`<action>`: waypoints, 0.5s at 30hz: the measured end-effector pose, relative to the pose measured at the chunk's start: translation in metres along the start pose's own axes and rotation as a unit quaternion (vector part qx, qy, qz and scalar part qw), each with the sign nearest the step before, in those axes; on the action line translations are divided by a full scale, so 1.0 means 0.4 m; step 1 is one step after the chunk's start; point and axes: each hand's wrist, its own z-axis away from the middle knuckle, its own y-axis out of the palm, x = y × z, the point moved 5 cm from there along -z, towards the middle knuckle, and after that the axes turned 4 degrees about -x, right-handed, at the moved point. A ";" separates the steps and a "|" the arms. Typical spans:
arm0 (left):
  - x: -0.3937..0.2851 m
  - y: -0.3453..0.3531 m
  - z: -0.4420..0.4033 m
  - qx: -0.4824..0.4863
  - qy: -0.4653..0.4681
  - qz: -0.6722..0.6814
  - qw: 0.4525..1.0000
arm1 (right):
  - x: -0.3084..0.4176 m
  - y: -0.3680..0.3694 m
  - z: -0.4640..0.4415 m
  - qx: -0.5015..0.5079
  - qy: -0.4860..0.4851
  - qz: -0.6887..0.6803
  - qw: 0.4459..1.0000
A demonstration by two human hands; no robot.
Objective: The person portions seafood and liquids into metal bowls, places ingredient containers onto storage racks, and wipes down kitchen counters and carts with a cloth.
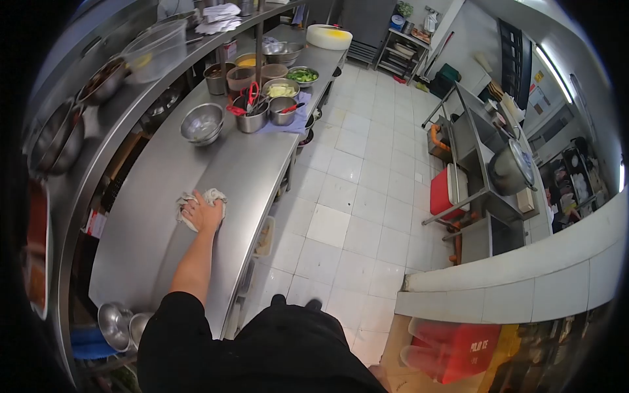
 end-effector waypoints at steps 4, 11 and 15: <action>-0.190 0.119 -0.143 0.016 0.044 0.006 0.999 | 0.214 0.046 -0.048 0.014 0.010 0.001 1.000; -0.520 0.268 -0.380 0.070 0.147 0.051 0.985 | 0.528 0.000 -0.329 0.057 -0.046 0.071 0.995; -0.624 0.316 -0.456 0.059 0.073 0.030 0.995 | 0.595 -0.165 -0.654 0.096 -0.202 0.243 0.944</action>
